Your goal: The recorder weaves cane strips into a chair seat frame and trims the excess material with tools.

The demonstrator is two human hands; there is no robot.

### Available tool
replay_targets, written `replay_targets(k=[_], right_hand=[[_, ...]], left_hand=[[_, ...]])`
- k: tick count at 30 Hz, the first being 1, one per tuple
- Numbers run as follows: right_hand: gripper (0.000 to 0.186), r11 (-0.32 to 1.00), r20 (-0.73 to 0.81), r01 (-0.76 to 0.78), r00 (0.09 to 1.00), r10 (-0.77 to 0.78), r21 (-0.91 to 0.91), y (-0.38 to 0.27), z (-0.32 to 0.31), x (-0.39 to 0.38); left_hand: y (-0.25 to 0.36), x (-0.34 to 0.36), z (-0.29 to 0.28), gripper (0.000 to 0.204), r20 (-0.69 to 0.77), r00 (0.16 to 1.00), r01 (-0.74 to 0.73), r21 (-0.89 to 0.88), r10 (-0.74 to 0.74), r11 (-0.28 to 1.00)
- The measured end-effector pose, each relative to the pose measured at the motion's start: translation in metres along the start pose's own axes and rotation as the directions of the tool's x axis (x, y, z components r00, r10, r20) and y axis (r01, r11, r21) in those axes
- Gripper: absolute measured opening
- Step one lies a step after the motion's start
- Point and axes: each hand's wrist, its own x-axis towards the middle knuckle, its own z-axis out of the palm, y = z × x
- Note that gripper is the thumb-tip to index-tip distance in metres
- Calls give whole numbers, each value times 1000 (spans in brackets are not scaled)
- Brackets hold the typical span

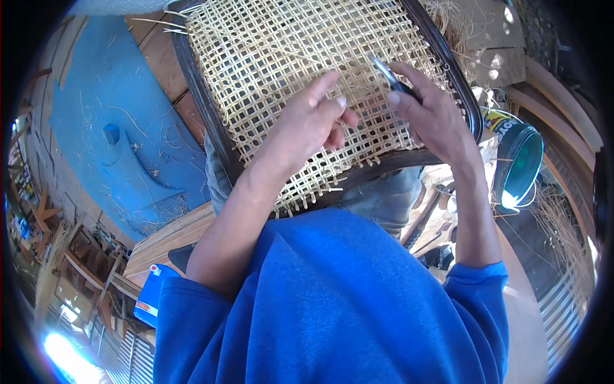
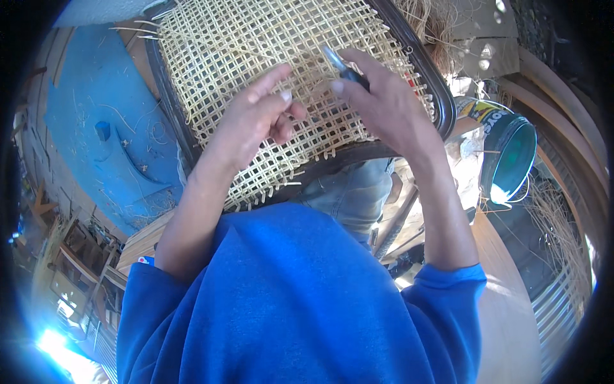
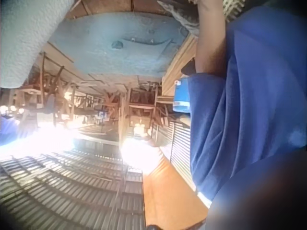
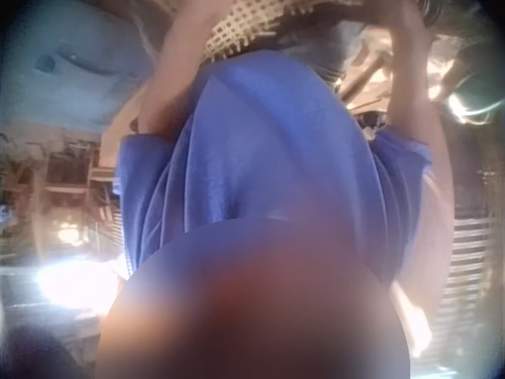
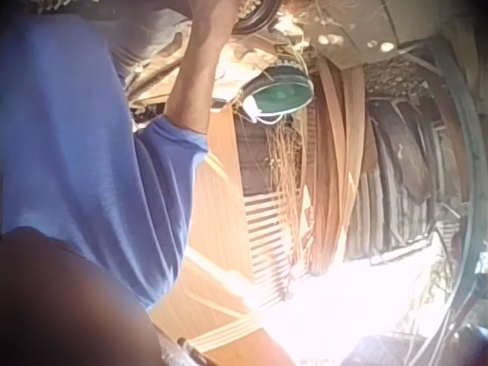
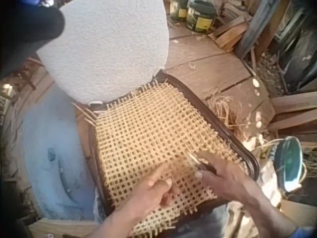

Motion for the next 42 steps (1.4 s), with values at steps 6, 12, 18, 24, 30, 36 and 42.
replay_targets(k=[6, 12, 18, 24, 30, 36, 42], right_hand=[[49, 996, 20, -2, 1000, 1, 84, 19, 24, -32], [46, 997, 22, -15, 1000, 13, 80, 16, 24, -33], [46, 991, 104, -81, 992, 70, 105, 21, 24, -27], [45, 988, -24, 153, 988, -152, 35, 31, 39, -24], [44, 994, -37, 44, 998, -41, 99, 32, 34, -43], [44, 986, 1, -75, 997, 76, 152, 33, 32, -53], [45, 982, 18, -19, 1000, 16, 188, 30, 35, -48]], left_hand=[[-15, -22, 21, 59, 15, 1000, -22, 85, 21, 996], [-11, -25, 34, 62, -6, 1000, -17, 141, 18, 990], [-20, -11, 33, 64, 24, 1000, -10, 29, 10, 1000], [-31, -6, 23, 66, 100, 995, 48, -306, -18, 951], [-29, -19, 34, 63, 46, 998, -32, -63, 35, 998], [-25, -27, 42, 66, 70, 997, 14, 30, -16, 999], [-24, -27, 41, 67, 98, 993, 60, -20, -58, 998]])
